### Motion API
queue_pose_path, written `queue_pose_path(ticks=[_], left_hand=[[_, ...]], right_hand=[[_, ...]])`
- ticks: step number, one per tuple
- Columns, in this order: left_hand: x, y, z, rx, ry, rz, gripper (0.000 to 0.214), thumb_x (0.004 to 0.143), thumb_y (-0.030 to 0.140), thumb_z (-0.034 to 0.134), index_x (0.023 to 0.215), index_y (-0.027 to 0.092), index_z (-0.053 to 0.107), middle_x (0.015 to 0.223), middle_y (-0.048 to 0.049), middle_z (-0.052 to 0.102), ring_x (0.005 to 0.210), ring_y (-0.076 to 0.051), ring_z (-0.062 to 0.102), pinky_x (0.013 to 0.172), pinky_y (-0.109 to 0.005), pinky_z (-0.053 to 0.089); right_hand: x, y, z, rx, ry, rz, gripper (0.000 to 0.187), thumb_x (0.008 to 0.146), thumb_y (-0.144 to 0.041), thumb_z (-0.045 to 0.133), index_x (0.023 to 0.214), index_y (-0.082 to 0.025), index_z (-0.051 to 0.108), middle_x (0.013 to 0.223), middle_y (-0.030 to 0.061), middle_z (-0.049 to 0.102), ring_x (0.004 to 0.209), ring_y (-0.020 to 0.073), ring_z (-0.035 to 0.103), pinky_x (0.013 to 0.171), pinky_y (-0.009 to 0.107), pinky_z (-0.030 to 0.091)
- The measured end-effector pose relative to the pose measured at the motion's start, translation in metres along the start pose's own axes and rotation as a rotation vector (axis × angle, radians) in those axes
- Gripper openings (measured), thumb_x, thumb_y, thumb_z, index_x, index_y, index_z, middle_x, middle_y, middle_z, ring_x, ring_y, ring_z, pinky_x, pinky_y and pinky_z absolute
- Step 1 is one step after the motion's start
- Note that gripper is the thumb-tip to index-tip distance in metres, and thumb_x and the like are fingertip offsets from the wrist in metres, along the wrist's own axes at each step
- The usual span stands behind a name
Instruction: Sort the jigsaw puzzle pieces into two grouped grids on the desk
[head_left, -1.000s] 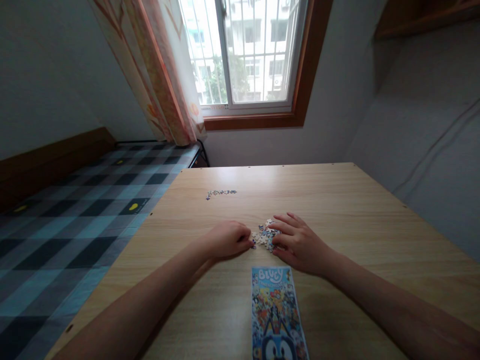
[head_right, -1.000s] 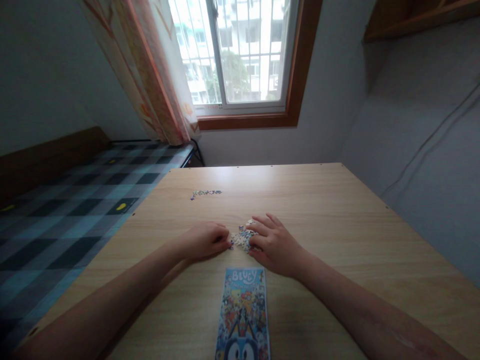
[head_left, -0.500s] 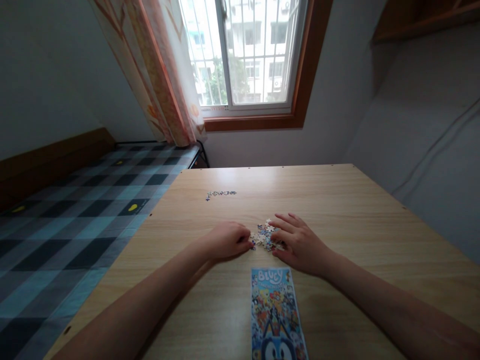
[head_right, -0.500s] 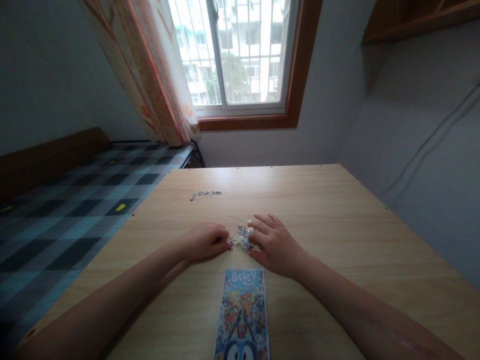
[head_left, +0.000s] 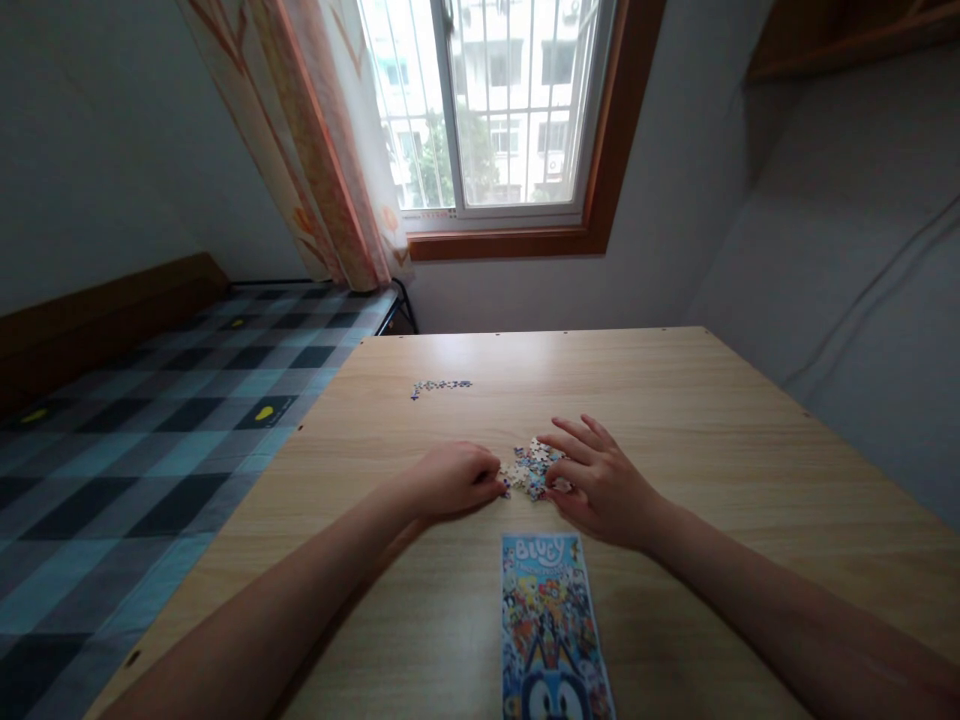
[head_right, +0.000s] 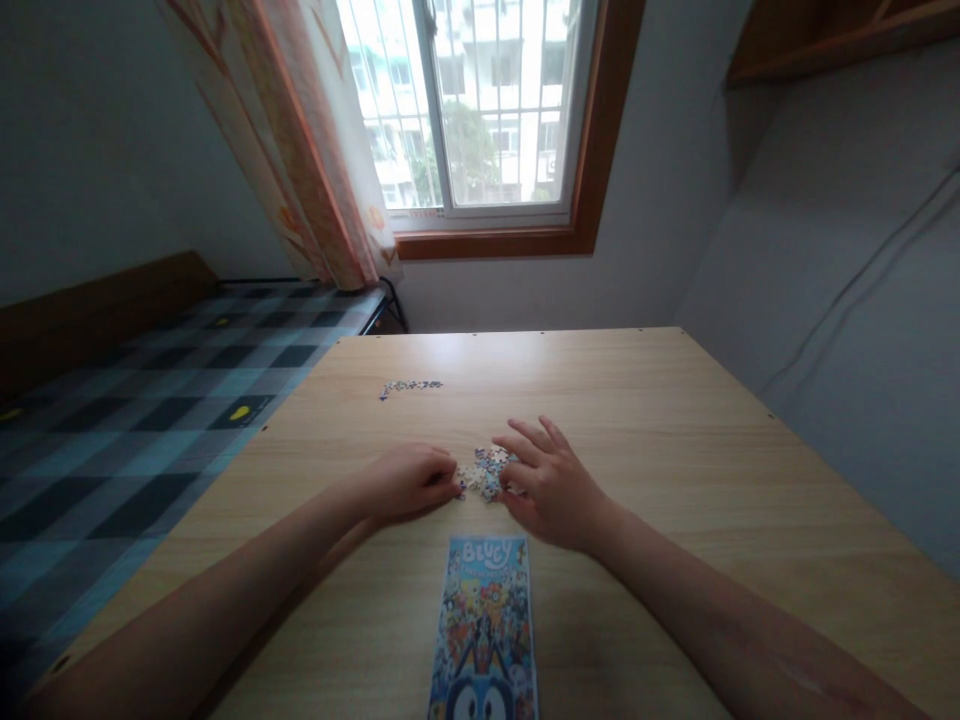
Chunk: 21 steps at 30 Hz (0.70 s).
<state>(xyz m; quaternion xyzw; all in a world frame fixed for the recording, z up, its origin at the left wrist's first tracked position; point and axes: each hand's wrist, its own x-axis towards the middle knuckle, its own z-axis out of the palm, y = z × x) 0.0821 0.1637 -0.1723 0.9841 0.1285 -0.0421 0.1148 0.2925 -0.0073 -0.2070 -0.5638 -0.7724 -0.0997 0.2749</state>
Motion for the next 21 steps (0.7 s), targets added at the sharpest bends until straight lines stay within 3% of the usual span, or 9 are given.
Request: queue_pose_path(ticks=[8, 21], left_hand=[[0.0002, -0.0008, 0.0016, -0.012, 0.012, -0.004, 0.028, 0.091, 0.039, 0.060, 0.071, 0.020, 0.064, 0.075, -0.0025, 0.068, 0.069, -0.016, 0.056, 0.063, -0.027, 0.037], [0.0011, 0.0027, -0.0018, 0.006, 0.010, -0.005, 0.027, 0.091, 0.037, 0.059, 0.071, 0.020, 0.064, 0.076, -0.0028, 0.068, 0.070, -0.017, 0.057, 0.063, -0.028, 0.037]], right_hand=[[-0.0001, -0.0020, 0.0050, -0.046, -0.027, -0.015, 0.012, 0.090, -0.036, 0.067, 0.094, -0.026, 0.071, 0.145, 0.0034, 0.058, 0.146, 0.0320, 0.038, 0.122, 0.060, 0.021], [0.0025, -0.0038, 0.0051, -0.020, -0.086, 0.029, 0.009, 0.088, -0.029, 0.066, 0.094, -0.023, 0.069, 0.148, 0.0048, 0.055, 0.147, 0.0328, 0.037, 0.120, 0.061, 0.024]])
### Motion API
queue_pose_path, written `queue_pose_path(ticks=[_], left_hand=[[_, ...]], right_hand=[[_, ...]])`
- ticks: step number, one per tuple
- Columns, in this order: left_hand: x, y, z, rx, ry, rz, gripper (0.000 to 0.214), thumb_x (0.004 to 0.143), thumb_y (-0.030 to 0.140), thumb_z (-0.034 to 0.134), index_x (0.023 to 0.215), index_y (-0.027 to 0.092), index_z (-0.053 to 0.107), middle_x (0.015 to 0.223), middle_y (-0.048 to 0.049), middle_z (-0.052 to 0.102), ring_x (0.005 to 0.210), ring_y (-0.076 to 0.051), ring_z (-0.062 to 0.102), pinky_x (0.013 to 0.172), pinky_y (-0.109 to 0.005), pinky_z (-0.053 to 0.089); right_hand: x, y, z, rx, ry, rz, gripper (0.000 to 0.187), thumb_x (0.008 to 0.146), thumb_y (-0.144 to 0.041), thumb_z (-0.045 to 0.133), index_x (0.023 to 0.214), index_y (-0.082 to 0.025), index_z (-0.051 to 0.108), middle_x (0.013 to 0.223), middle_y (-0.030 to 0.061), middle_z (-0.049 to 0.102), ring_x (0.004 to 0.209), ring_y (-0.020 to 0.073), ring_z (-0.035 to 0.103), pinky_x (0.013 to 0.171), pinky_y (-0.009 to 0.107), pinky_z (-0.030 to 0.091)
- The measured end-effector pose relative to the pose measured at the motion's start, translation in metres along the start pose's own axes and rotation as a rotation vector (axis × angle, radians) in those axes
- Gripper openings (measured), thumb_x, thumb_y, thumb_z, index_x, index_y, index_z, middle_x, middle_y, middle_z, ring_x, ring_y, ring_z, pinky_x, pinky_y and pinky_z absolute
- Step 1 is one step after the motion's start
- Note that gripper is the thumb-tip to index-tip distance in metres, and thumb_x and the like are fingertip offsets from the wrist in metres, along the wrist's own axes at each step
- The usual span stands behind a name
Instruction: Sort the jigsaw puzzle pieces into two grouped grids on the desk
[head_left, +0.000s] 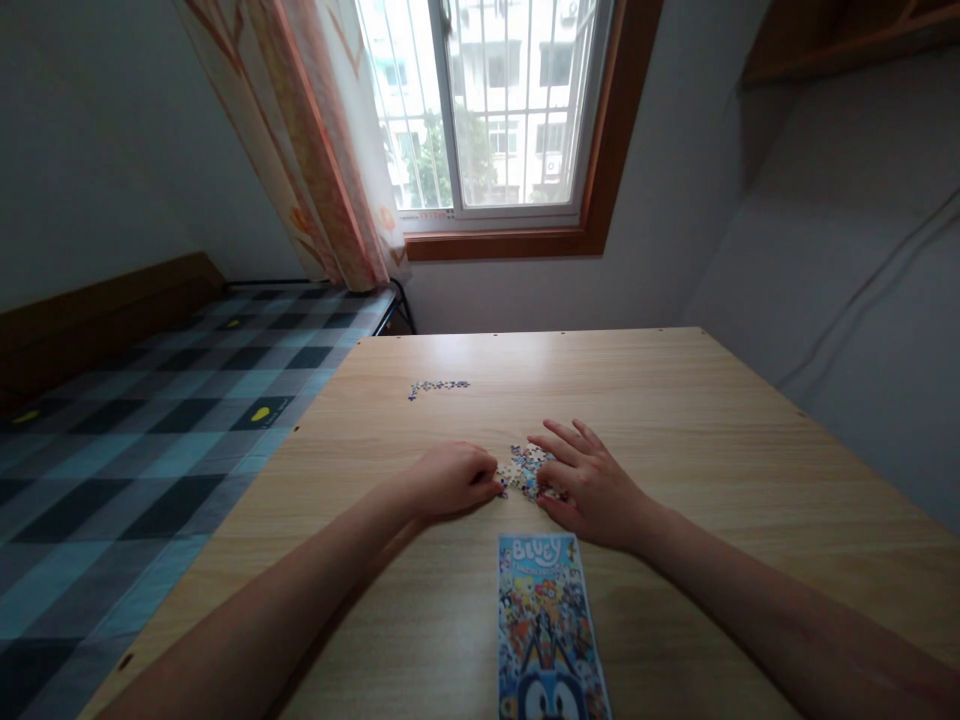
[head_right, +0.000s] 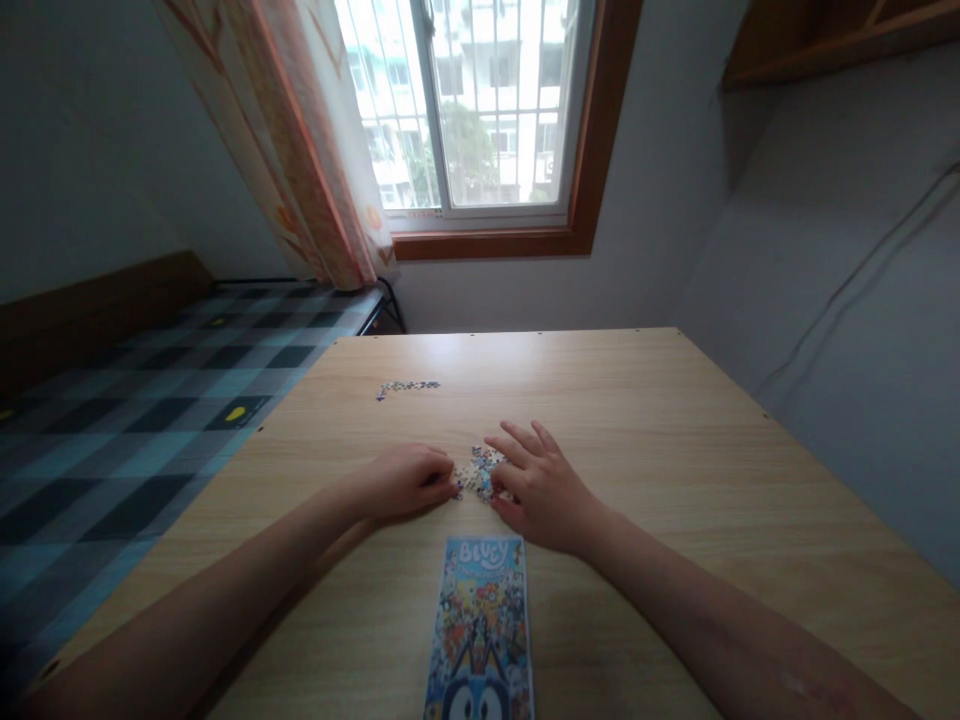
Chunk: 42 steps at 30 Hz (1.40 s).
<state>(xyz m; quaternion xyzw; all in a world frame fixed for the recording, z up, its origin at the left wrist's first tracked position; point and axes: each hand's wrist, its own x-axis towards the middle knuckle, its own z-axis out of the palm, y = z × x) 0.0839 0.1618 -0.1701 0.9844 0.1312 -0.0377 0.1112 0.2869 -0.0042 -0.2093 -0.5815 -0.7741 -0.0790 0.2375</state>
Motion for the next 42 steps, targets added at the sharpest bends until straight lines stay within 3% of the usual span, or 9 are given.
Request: queue_pose_path(ticks=[11, 17, 21, 26, 32, 37, 42], left_hand=[[0.000, 0.002, -0.003, 0.010, -0.016, -0.005, 0.029, 0.092, 0.038, 0.057, 0.070, 0.020, 0.064, 0.076, -0.0030, 0.068, 0.069, -0.017, 0.056, 0.062, -0.028, 0.035], [-0.001, 0.002, -0.002, 0.008, -0.011, -0.001, 0.030, 0.093, 0.039, 0.057, 0.071, 0.020, 0.064, 0.075, -0.0030, 0.068, 0.069, -0.016, 0.057, 0.063, -0.028, 0.037], [-0.001, 0.000, -0.001, 0.019, -0.006, 0.003, 0.029, 0.093, 0.038, 0.057, 0.071, 0.021, 0.064, 0.077, -0.0032, 0.069, 0.070, -0.017, 0.057, 0.063, -0.028, 0.038], [-0.001, 0.002, -0.001, 0.006, 0.016, 0.020, 0.031, 0.093, 0.038, 0.056, 0.068, 0.020, 0.061, 0.074, -0.0033, 0.066, 0.068, -0.017, 0.057, 0.062, -0.029, 0.039], [-0.003, 0.014, 0.001, -0.001, 0.188, -0.008, 0.023, 0.095, 0.034, 0.055, 0.080, 0.020, 0.065, 0.084, -0.0040, 0.067, 0.074, -0.017, 0.060, 0.067, -0.029, 0.044], [0.001, 0.029, 0.010, -0.020, 0.356, 0.164, 0.023, 0.100, 0.038, 0.051, 0.103, 0.022, 0.069, 0.101, -0.0069, 0.067, 0.091, -0.020, 0.061, 0.082, -0.034, 0.049], [0.006, 0.034, 0.024, 0.026, 0.379, 0.205, 0.023, 0.098, 0.037, 0.056, 0.109, 0.023, 0.070, 0.105, -0.0079, 0.065, 0.097, -0.022, 0.058, 0.086, -0.038, 0.051]], right_hand=[[0.001, -0.001, 0.000, -0.005, -0.012, 0.007, 0.007, 0.089, -0.027, 0.066, 0.092, -0.022, 0.070, 0.149, 0.0072, 0.054, 0.147, 0.0340, 0.038, 0.119, 0.062, 0.028], [-0.002, 0.000, -0.004, 0.204, 0.018, -0.010, 0.006, 0.087, -0.021, 0.063, 0.084, -0.023, 0.068, 0.151, 0.0043, 0.053, 0.151, 0.0287, 0.033, 0.122, 0.059, 0.025], [-0.004, 0.011, -0.012, 0.305, 0.058, 0.069, 0.007, 0.086, -0.021, 0.062, 0.083, -0.022, 0.068, 0.151, 0.0055, 0.052, 0.153, 0.0288, 0.028, 0.122, 0.060, 0.026], [-0.005, 0.034, -0.006, 0.235, 0.174, 0.244, 0.009, 0.085, -0.021, 0.061, 0.079, -0.020, 0.068, 0.145, 0.0106, 0.057, 0.150, 0.0326, 0.033, 0.119, 0.063, 0.028], [-0.002, 0.052, 0.010, 0.204, 0.318, 0.391, 0.012, 0.086, -0.025, 0.060, 0.082, -0.021, 0.070, 0.134, 0.0114, 0.064, 0.143, 0.0328, 0.042, 0.116, 0.060, 0.034], [0.000, 0.056, 0.015, 0.221, 0.394, 0.401, 0.013, 0.086, -0.024, 0.059, 0.085, -0.021, 0.071, 0.129, 0.0106, 0.066, 0.139, 0.0314, 0.046, 0.116, 0.058, 0.036], [0.001, 0.060, 0.014, 0.236, 0.438, 0.413, 0.014, 0.085, -0.024, 0.058, 0.086, -0.021, 0.072, 0.125, 0.0106, 0.068, 0.134, 0.0308, 0.051, 0.114, 0.057, 0.039]])
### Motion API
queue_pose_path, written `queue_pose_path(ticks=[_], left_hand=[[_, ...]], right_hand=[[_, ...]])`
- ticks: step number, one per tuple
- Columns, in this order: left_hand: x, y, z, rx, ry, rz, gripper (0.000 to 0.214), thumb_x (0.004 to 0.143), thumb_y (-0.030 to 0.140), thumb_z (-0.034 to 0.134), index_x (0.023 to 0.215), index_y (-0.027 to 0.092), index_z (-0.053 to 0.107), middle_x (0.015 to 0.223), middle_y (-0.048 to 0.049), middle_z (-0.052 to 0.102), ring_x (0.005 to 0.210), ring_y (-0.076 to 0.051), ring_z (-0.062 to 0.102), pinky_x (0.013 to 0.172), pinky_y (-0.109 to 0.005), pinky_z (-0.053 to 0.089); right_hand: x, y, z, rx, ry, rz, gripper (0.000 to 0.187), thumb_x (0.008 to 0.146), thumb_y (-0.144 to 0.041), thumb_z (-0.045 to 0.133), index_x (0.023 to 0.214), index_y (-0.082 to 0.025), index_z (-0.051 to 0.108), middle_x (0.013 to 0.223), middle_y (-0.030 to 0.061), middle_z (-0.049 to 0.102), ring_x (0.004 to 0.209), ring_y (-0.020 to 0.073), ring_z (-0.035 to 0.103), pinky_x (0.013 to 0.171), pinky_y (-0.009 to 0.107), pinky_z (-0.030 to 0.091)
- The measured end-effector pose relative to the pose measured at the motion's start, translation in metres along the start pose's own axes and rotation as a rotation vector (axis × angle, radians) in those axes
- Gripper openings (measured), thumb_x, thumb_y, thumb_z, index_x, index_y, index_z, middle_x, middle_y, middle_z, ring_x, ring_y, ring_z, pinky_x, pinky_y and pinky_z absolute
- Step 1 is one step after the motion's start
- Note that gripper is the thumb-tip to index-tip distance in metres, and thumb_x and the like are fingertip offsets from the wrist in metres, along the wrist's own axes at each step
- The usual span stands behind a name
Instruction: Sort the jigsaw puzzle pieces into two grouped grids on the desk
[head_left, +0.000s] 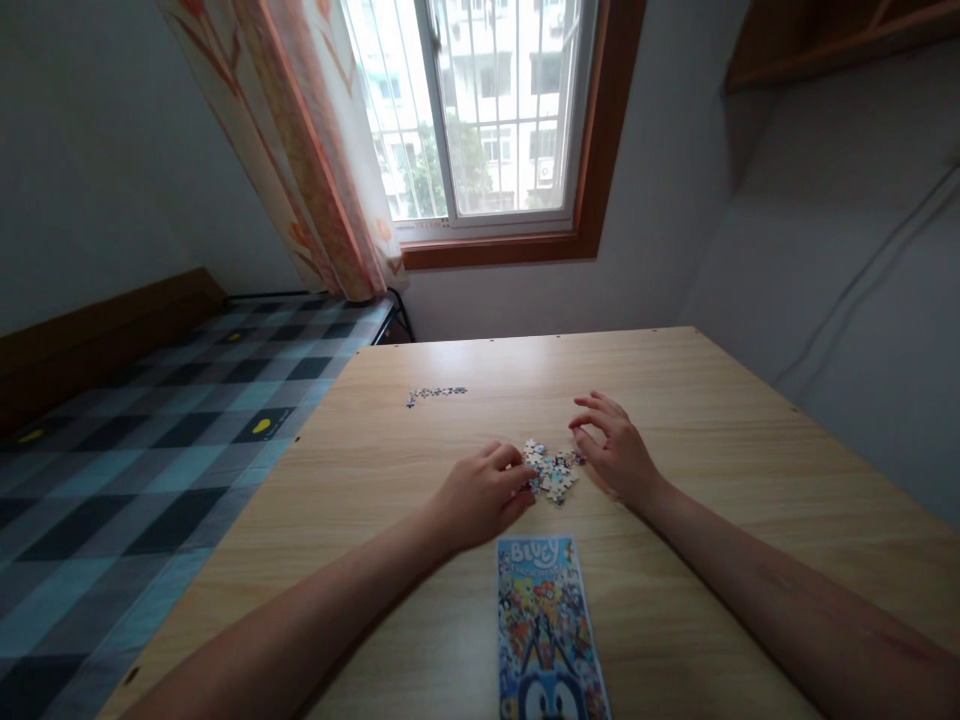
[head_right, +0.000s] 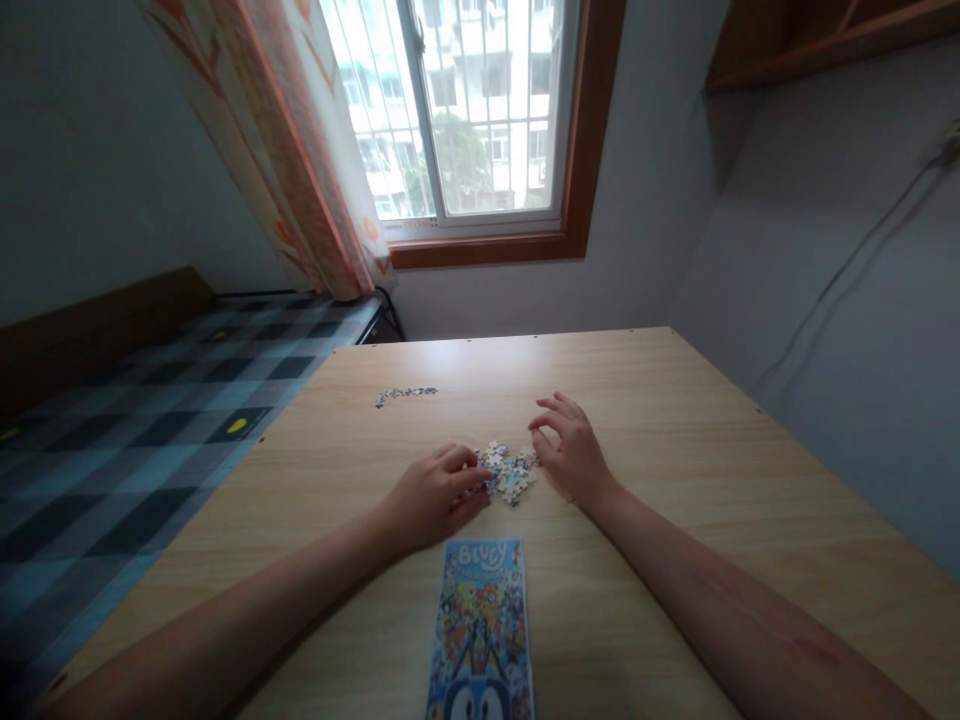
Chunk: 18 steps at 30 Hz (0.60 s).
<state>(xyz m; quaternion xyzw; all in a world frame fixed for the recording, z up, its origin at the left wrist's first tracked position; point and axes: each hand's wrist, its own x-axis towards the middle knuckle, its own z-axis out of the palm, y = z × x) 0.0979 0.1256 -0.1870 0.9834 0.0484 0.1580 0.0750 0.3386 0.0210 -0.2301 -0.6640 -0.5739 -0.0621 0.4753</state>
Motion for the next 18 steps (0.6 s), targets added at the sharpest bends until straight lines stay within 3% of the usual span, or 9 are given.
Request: queue_pose_path(ticks=[8, 14, 16, 18], left_hand=[[0.001, -0.005, 0.004, -0.050, -0.050, 0.061, 0.022, 0.100, 0.032, 0.052, 0.110, 0.024, 0.070, 0.109, -0.0078, 0.067, 0.097, -0.020, 0.060, 0.088, -0.036, 0.053], [0.000, -0.001, -0.007, -0.243, -0.029, 0.056, 0.021, 0.099, 0.028, 0.053, 0.093, 0.022, 0.073, 0.094, -0.0063, 0.072, 0.091, -0.017, 0.064, 0.086, -0.033, 0.054], [-0.003, -0.007, -0.013, -0.321, 0.043, -0.010, 0.022, 0.098, 0.031, 0.055, 0.090, 0.021, 0.072, 0.091, -0.0058, 0.073, 0.084, -0.015, 0.065, 0.081, -0.031, 0.054], [-0.005, -0.020, -0.017, -0.382, 0.142, -0.161, 0.022, 0.096, 0.035, 0.059, 0.087, 0.020, 0.072, 0.084, -0.0045, 0.072, 0.074, -0.013, 0.063, 0.072, -0.028, 0.053]], right_hand=[[0.002, 0.001, 0.001, 0.052, 0.042, 0.049, 0.014, 0.087, -0.026, 0.058, 0.087, -0.022, 0.071, 0.119, 0.0089, 0.072, 0.130, 0.0287, 0.056, 0.112, 0.054, 0.042], [0.002, -0.001, 0.000, 0.080, 0.048, 0.072, 0.015, 0.087, -0.029, 0.059, 0.084, -0.021, 0.071, 0.114, 0.0105, 0.072, 0.117, 0.0282, 0.062, 0.106, 0.052, 0.046], [0.001, -0.002, -0.002, 0.089, 0.047, 0.080, 0.016, 0.087, -0.030, 0.058, 0.083, -0.021, 0.071, 0.112, 0.0107, 0.072, 0.112, 0.0273, 0.063, 0.103, 0.050, 0.048], [0.000, -0.002, -0.003, 0.096, 0.038, 0.076, 0.015, 0.087, -0.030, 0.059, 0.084, -0.021, 0.071, 0.110, 0.0105, 0.072, 0.111, 0.0268, 0.063, 0.103, 0.049, 0.048]])
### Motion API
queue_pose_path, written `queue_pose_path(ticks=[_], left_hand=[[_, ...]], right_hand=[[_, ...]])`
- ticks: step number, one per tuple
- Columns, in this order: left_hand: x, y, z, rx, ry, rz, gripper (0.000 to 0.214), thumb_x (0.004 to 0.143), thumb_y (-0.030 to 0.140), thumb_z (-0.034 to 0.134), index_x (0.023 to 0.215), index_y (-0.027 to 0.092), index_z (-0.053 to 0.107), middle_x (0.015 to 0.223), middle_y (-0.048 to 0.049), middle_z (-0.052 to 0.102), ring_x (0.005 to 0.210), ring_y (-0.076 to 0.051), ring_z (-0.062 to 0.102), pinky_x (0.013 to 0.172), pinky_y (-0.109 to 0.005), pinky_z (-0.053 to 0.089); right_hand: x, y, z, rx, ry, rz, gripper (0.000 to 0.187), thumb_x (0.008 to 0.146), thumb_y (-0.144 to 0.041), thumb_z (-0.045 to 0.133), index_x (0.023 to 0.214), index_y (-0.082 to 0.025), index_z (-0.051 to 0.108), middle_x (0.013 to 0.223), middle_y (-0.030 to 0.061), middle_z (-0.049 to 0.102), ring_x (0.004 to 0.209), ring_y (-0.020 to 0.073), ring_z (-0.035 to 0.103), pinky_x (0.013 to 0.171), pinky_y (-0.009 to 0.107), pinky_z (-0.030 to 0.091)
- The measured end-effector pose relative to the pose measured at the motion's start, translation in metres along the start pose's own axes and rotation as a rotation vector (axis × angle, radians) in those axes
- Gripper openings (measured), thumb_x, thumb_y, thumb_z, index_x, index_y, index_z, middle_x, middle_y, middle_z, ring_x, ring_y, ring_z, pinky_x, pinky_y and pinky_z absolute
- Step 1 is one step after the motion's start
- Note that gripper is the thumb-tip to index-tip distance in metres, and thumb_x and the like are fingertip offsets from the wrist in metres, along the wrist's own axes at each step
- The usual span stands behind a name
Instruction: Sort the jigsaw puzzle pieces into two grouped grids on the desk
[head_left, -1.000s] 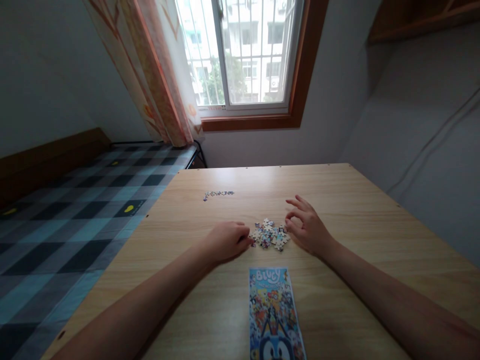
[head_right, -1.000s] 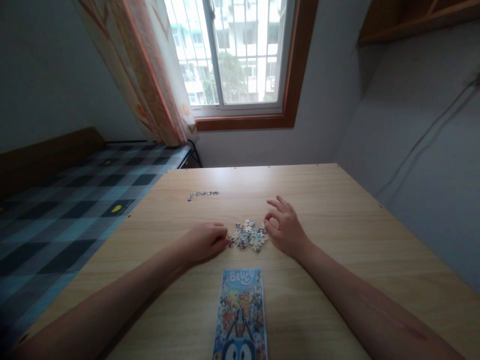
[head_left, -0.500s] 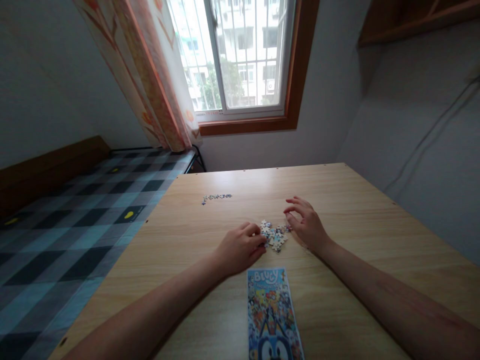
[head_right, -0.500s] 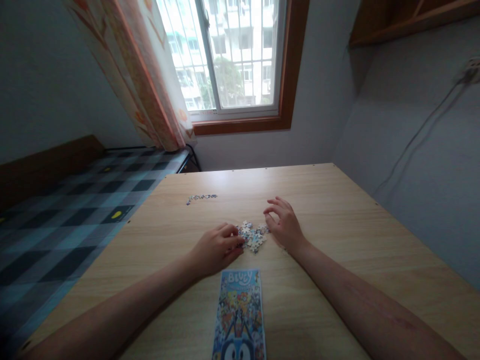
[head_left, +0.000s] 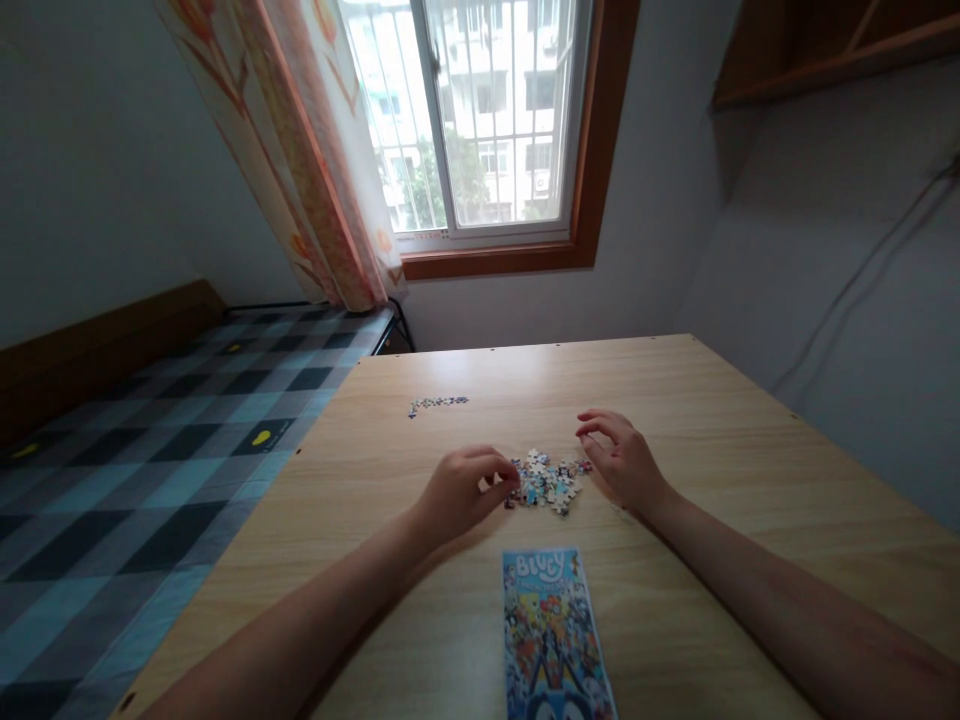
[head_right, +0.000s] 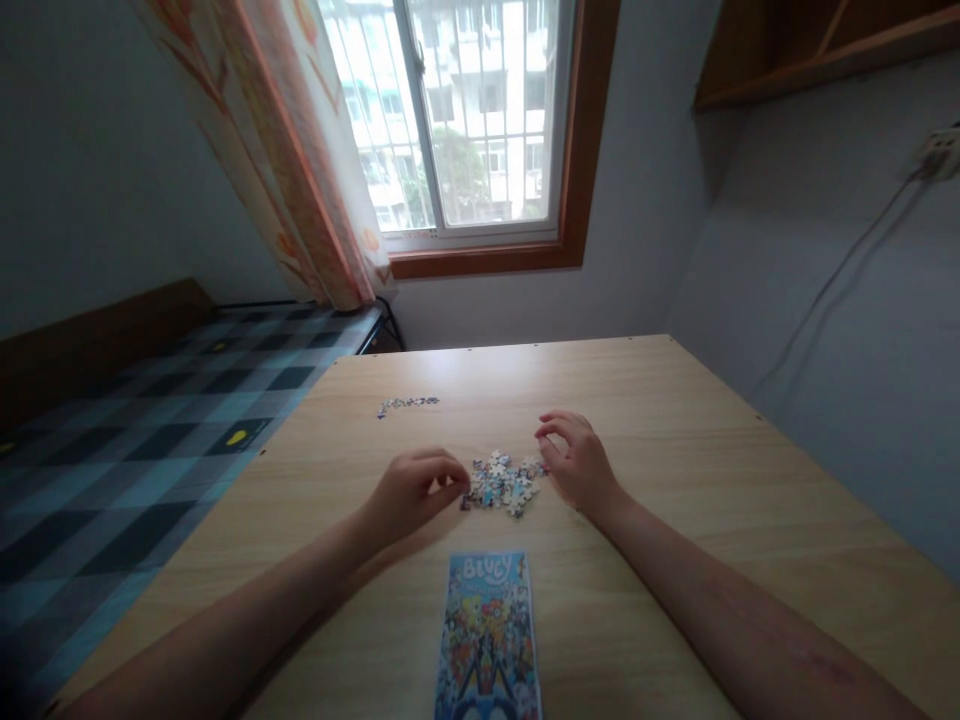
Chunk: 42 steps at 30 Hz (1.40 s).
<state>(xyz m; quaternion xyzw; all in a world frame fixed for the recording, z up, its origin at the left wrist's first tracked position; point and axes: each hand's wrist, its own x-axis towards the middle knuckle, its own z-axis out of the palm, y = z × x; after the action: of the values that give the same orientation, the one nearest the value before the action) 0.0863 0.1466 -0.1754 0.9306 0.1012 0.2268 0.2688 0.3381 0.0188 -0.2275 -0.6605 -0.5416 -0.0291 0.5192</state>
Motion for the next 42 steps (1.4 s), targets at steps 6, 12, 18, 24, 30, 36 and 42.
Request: queue_pose_path(ticks=[6, 12, 18, 24, 30, 36, 42], left_hand=[[0.004, -0.053, -0.025, -0.030, 0.280, -0.397, 0.020, 0.086, 0.038, 0.064, 0.083, 0.018, 0.066, 0.071, -0.0022, 0.069, 0.065, -0.014, 0.061, 0.061, -0.026, 0.047], [0.001, -0.073, -0.039, 0.264, 0.199, -0.510, 0.019, 0.086, 0.035, 0.062, 0.093, 0.023, 0.074, 0.081, -0.0016, 0.076, 0.070, -0.018, 0.067, 0.071, -0.031, 0.050], [-0.002, -0.071, -0.045, 0.517, 0.101, -0.549, 0.022, 0.088, 0.041, 0.061, 0.090, 0.025, 0.077, 0.084, -0.0030, 0.078, 0.074, -0.020, 0.068, 0.065, -0.029, 0.046], [-0.003, -0.071, -0.067, 0.697, 0.017, -0.371, 0.027, 0.094, 0.035, 0.052, 0.091, 0.023, 0.076, 0.098, -0.0058, 0.076, 0.079, -0.020, 0.068, 0.066, -0.029, 0.047], [-0.009, -0.078, -0.067, 0.598, -0.155, -0.093, 0.026, 0.094, 0.028, 0.050, 0.093, 0.024, 0.076, 0.108, -0.0019, 0.077, 0.095, -0.018, 0.070, 0.085, -0.029, 0.051], [-0.008, -0.076, -0.059, 0.666, -0.172, -0.141, 0.029, 0.094, 0.027, 0.049, 0.097, 0.023, 0.078, 0.105, -0.0037, 0.078, 0.095, -0.020, 0.070, 0.086, -0.033, 0.053], [-0.004, -0.065, -0.047, 0.781, -0.143, -0.321, 0.033, 0.098, 0.029, 0.046, 0.098, 0.018, 0.076, 0.104, -0.0103, 0.074, 0.097, -0.023, 0.067, 0.086, -0.036, 0.053]], right_hand=[[-0.003, 0.003, 0.000, 0.019, -0.023, 0.007, 0.014, 0.088, -0.030, 0.060, 0.086, -0.022, 0.072, 0.112, 0.0100, 0.071, 0.112, 0.0264, 0.063, 0.104, 0.048, 0.048], [-0.004, 0.002, 0.000, 0.035, -0.030, 0.010, 0.015, 0.088, -0.031, 0.061, 0.085, -0.022, 0.072, 0.111, 0.0097, 0.072, 0.113, 0.0270, 0.063, 0.103, 0.048, 0.049], [-0.004, 0.002, -0.001, 0.047, -0.052, 0.022, 0.015, 0.088, -0.032, 0.061, 0.086, -0.022, 0.072, 0.112, 0.0099, 0.071, 0.114, 0.0275, 0.063, 0.105, 0.050, 0.047], [-0.004, 0.002, -0.001, 0.050, -0.055, 0.027, 0.015, 0.089, -0.032, 0.060, 0.087, -0.022, 0.072, 0.112, 0.0102, 0.071, 0.114, 0.0276, 0.063, 0.104, 0.050, 0.048], [-0.005, 0.004, -0.001, 0.057, -0.061, 0.049, 0.016, 0.088, -0.032, 0.060, 0.086, -0.022, 0.072, 0.113, 0.0103, 0.070, 0.113, 0.0265, 0.063, 0.104, 0.048, 0.048], [-0.005, 0.002, -0.001, 0.081, -0.066, 0.081, 0.017, 0.088, -0.034, 0.061, 0.086, -0.022, 0.072, 0.114, 0.0106, 0.071, 0.114, 0.0271, 0.062, 0.105, 0.048, 0.047], [-0.005, 0.003, 0.000, 0.086, -0.099, 0.090, 0.016, 0.088, -0.033, 0.061, 0.086, -0.023, 0.073, 0.114, 0.0103, 0.070, 0.114, 0.0276, 0.062, 0.105, 0.050, 0.047]])
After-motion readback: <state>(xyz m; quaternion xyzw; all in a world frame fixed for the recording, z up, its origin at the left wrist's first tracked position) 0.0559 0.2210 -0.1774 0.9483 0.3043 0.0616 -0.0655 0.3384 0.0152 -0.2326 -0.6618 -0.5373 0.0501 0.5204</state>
